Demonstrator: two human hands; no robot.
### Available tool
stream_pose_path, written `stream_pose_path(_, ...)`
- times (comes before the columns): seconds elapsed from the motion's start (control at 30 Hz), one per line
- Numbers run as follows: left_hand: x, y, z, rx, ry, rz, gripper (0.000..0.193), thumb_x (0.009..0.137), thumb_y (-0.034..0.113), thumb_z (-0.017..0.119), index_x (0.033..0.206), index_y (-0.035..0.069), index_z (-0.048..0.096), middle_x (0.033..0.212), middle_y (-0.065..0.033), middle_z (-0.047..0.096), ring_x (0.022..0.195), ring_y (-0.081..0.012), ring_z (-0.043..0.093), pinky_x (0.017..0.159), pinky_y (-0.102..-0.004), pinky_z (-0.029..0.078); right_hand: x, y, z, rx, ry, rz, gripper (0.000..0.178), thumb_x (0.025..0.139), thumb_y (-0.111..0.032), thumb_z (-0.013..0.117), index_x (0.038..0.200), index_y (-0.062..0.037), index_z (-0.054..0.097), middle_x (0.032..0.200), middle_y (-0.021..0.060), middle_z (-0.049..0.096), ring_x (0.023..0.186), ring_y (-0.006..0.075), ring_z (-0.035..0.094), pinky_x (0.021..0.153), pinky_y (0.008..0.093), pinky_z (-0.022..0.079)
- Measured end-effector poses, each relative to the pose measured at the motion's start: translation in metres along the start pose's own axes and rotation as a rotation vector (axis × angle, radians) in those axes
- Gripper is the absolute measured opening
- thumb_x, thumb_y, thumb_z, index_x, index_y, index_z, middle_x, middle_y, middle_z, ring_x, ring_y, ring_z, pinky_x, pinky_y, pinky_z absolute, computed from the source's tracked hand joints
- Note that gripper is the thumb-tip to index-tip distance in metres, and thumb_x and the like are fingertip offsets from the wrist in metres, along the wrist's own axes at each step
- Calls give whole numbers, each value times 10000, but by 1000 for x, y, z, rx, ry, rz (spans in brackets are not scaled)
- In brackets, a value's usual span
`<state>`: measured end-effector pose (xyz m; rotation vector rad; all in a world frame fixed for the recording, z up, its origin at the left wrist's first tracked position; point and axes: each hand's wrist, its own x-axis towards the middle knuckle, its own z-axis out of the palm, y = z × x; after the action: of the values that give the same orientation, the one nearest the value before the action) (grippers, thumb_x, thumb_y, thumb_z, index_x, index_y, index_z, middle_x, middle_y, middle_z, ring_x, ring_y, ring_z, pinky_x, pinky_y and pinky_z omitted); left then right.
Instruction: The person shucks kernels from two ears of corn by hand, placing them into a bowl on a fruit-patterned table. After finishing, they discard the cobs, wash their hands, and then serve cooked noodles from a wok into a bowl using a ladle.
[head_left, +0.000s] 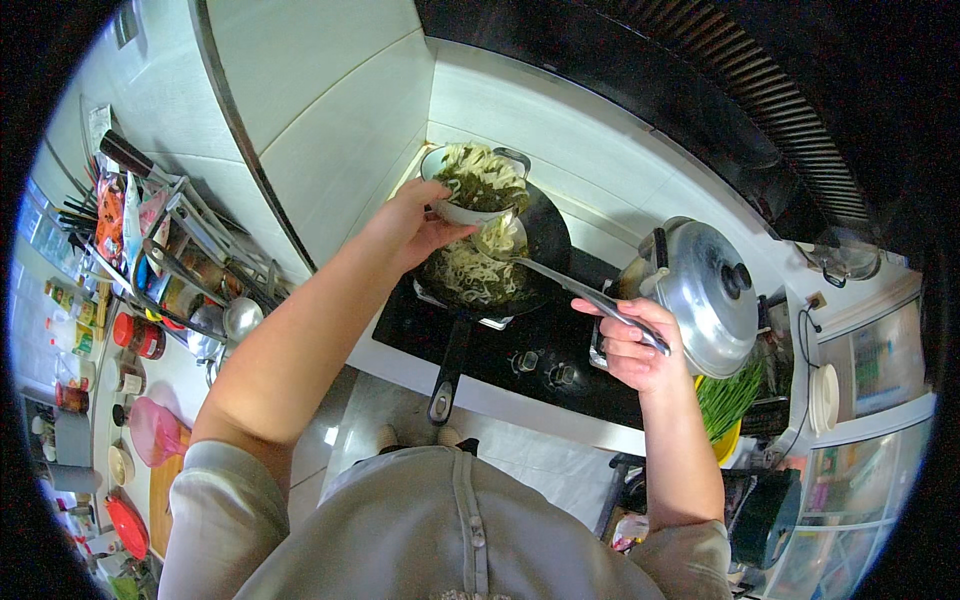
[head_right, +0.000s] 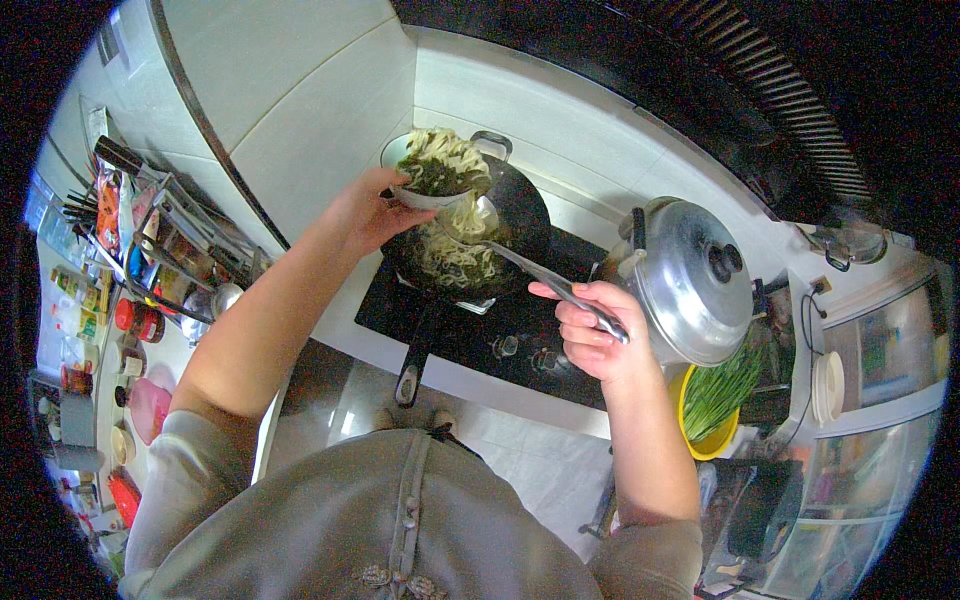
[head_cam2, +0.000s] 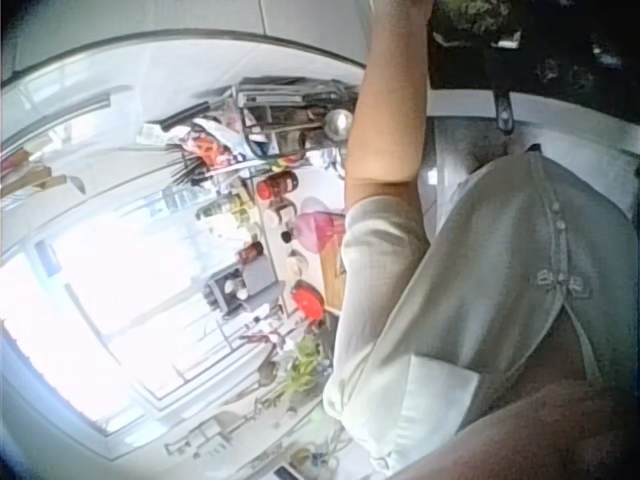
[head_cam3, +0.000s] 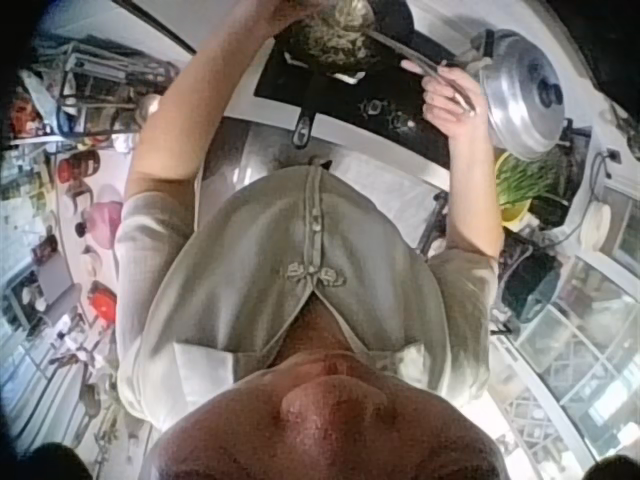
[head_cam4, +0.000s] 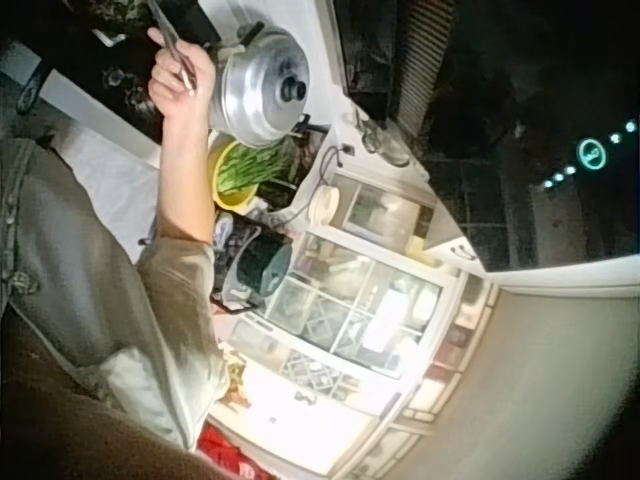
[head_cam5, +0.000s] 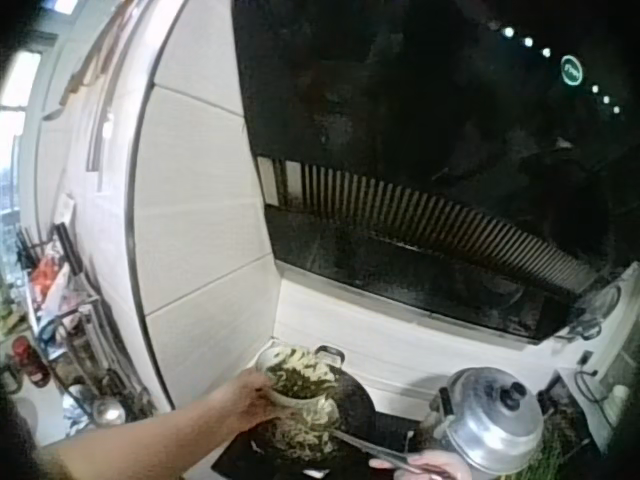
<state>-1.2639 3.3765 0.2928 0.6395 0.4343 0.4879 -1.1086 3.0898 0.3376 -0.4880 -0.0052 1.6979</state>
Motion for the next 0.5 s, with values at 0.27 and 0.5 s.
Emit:
stream_pose_path(0.27, -9, -6, -19, 38, -5, -27, 342, 845, 55, 434, 1171, 10, 344, 1154, -202, 417, 1010, -347, 531, 772, -446, 557, -12, -5, 11, -23, -51, -65, 561, 875, -164, 378, 1337, 117, 230, 601, 22, 438, 364, 80, 361, 307, 243, 336)
stream_pose_path(0.5, -4, -19, -35, 31, 45, -23, 295, 867, 71, 444, 1146, 40, 352, 1120, -182, 458, 958, -327, 564, 740, -450, 561, -16, -5, 32, -135, 20, -123, 538, 876, -149, 387, 1330, 108, 255, 587, 35, 423, 355, 93, 342, 281, 239, 310)
